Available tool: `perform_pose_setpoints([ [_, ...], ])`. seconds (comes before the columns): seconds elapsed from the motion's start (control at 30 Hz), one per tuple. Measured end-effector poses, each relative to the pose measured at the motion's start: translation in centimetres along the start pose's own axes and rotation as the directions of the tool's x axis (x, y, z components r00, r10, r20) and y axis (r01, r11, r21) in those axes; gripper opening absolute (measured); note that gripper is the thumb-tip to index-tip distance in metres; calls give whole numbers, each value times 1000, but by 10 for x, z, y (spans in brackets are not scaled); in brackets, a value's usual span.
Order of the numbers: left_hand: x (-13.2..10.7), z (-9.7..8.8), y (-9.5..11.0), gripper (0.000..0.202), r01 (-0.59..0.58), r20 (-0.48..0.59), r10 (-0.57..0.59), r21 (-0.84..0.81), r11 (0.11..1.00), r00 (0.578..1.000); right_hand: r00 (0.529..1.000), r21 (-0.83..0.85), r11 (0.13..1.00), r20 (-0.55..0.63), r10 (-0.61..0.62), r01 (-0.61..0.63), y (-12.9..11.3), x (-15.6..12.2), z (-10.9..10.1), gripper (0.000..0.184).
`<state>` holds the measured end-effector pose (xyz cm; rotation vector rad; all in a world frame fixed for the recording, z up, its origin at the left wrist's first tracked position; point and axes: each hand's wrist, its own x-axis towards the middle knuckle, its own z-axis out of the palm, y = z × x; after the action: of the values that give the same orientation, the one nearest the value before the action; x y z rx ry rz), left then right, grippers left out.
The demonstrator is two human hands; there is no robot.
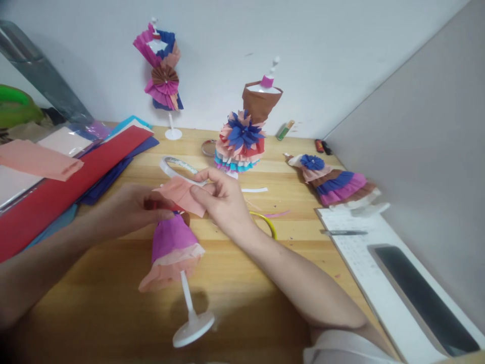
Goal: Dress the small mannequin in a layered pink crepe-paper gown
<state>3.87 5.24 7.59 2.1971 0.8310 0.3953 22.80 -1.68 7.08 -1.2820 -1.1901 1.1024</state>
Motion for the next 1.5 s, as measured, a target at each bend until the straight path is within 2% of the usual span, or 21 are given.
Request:
perform_pose_setpoints([
  [0.03, -1, -8, 1, 20, 26, 55, -30, 80, 996, 998, 1000, -26, 1000, -6, -18, 17, 0, 0, 0, 19],
  [0.07, -3, -16, 3, 23, 49, 34, -54, 127, 991, 998, 999, -65, 997, -7, -38, 38, 1, 0, 0, 17],
  [0.13, -8, -30, 9, 25, 41, -121, -28, 110, 993, 992, 996, -186, 979, 14, -83, 84, 1, -2, 0, 11],
  [0.2, -13, -37, 14, 23, -22, -324, 48, 82, 996, 945, 990, -338, 931, 55, -128, 139, 1, -4, 0, 5],
  [0.23, -14, -38, 16, 24, -60, -364, 87, 83, 995, 927, 986, -406, 899, 78, -147, 166, 0, -5, 1, 4],
  [0.3, -14, -34, 15, 25, -107, -305, 129, 90, 990, 944, 978, -497, 842, 125, -168, 208, -1, -7, 1, 7],
  [0.4, -9, -23, 7, 26, -114, -77, 119, 65, 991, 990, 968, -547, 799, 169, -186, 249, -4, -10, 1, 11],
  [0.47, -5, -18, 3, 28, -105, 27, 103, 47, 993, 994, 960, -562, 779, 180, -213, 278, -4, -10, 1, 14],
  [0.53, -3, -14, 1, 31, -94, 69, 92, 28, 995, 993, 955, -594, 748, 174, -240, 296, -5, -11, 2, 18],
  [0.73, -1, -12, 6, 30, -104, -4, 104, 7, 995, 995, 955, -747, 617, 86, -282, 249, -2, -16, 6, 29],
  [0.87, -1, -9, 5, 31, -105, -32, 105, -8, 994, 994, 950, -797, 557, 64, -304, 232, 0, -17, 7, 33],
  [0.97, -1, -8, 2, 28, -75, -96, 76, 11, 997, 993, 940, -825, 520, 37, -338, 220, 2, -15, 6, 38],
  [1.03, -1, -9, 0, 27, -57, -151, 61, 29, 998, 987, 938, -805, 548, 32, -345, 229, 1, -13, 5, 40],
  [1.17, -1, -11, -1, 29, -59, -194, 64, 34, 998, 979, 943, -675, 694, 6, -333, 250, -2, -11, 3, 27],
  [1.27, -2, -11, 1, 27, -63, -192, 67, 28, 998, 979, 939, -607, 754, -35, -341, 251, -3, -7, 1, 18],
  [1.43, -2, -9, 2, 27, -71, -183, 76, 35, 997, 980, 939, -450, 857, -104, -328, 250, 3, -2, 0, 26],
  [1.5, -2, -8, 0, 28, -76, -184, 83, 44, 996, 979, 941, -379, 894, -137, -310, 239, 5, -1, 0, 20],
])
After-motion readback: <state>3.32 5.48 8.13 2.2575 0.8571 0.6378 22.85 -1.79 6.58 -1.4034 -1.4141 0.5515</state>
